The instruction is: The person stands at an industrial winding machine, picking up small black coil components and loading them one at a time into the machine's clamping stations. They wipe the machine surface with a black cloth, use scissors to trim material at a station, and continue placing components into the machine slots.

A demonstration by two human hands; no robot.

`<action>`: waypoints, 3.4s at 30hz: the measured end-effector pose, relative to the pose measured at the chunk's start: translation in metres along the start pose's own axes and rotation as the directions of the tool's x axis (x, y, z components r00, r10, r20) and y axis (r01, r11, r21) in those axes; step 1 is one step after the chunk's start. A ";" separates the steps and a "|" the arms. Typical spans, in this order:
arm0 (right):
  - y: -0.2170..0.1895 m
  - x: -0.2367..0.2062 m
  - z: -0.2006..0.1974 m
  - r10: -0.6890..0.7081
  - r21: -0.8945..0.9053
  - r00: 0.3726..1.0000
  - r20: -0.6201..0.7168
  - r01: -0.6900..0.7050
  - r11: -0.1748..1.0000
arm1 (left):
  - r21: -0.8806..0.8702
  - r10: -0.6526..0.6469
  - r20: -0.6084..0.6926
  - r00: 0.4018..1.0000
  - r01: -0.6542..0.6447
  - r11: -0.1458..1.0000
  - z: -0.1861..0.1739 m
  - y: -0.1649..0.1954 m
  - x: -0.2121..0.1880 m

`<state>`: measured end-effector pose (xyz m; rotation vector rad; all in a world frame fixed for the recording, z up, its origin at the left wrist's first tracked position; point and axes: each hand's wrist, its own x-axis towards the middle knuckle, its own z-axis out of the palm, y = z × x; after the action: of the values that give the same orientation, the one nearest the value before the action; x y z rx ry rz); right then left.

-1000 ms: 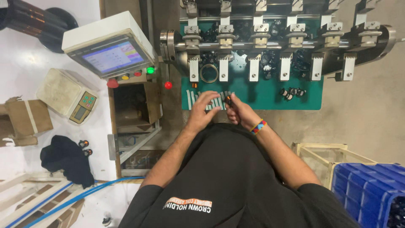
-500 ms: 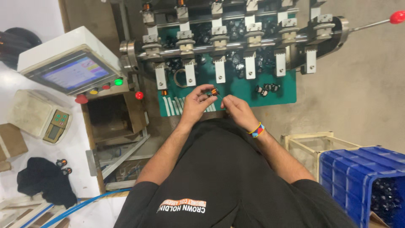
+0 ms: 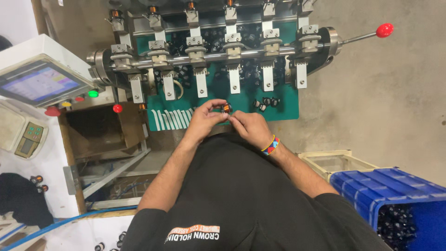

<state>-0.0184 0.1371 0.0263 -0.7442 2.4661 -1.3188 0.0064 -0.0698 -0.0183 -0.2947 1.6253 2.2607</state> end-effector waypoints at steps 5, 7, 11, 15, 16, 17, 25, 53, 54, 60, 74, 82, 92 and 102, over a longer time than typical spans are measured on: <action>-0.009 -0.010 0.008 0.246 0.355 0.934 0.260 -0.329 0.875 | -0.454 -0.095 -0.157 0.983 0.014 0.891 0.030 -0.041 -0.001; -0.001 -0.007 0.016 0.219 0.351 0.929 0.297 -0.320 0.880 | -0.560 -0.123 -0.206 0.971 -0.014 0.828 0.031 -0.053 -0.002; 0.039 0.009 0.042 0.127 0.410 0.815 0.565 -0.411 0.814 | -0.524 -0.042 -0.392 0.919 -0.185 0.831 0.003 -0.065 -0.013; 0.093 0.051 0.087 0.140 0.090 0.865 0.482 -0.208 0.974 | -0.402 0.026 -0.491 0.871 -0.253 0.880 -0.042 -0.073 -0.048; 0.101 0.058 0.104 0.170 0.018 0.890 0.422 -0.196 0.980 | -0.346 0.030 -0.516 0.856 -0.240 0.907 -0.052 -0.075 -0.059; 0.106 0.064 0.120 0.191 -0.054 0.916 0.353 -0.184 0.981 | -0.287 0.038 -0.538 0.842 -0.225 0.931 -0.064 -0.076 -0.068; 0.091 0.093 0.202 0.163 -0.177 0.987 0.012 -0.159 0.971 | -0.081 0.156 -0.493 0.856 -0.224 0.971 -0.114 -0.087 -0.105; -0.024 -0.007 0.121 0.371 0.307 0.929 -0.016 -0.348 0.886 | 0.059 0.098 -0.021 0.995 -0.096 0.994 -0.110 -0.009 -0.045; -0.025 -0.005 0.114 0.350 0.290 0.936 -0.034 -0.325 0.900 | -0.059 0.049 0.020 0.999 -0.048 0.997 -0.109 -0.011 -0.044; -0.031 0.013 0.077 -0.166 -0.203 0.971 -0.173 0.130 0.970 | -0.438 -0.223 0.183 0.957 0.283 0.853 -0.087 -0.013 -0.045; 0.015 0.015 0.009 0.078 0.240 0.991 0.106 -0.101 0.965 | 0.559 0.259 0.118 0.959 -0.280 0.780 -0.017 0.020 -0.050; -0.008 0.017 -0.007 -0.092 -0.110 0.987 0.134 0.107 0.988 | 0.511 0.276 -0.044 0.960 -0.216 0.832 0.010 -0.026 -0.047; 0.092 -0.003 0.064 0.016 -0.490 0.954 0.298 0.139 0.860 | 0.744 0.279 -0.351 0.894 0.085 0.662 -0.028 -0.053 -0.039; 0.116 0.013 0.084 0.214 -0.439 0.976 -0.042 -0.210 0.873 | 0.900 0.840 -0.339 0.424 -0.113 0.421 -0.165 0.055 -0.049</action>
<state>-0.0296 0.1248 -0.1166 -0.5396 2.7803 -0.6788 0.0257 -0.2492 -0.0060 -0.6254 3.5031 1.4061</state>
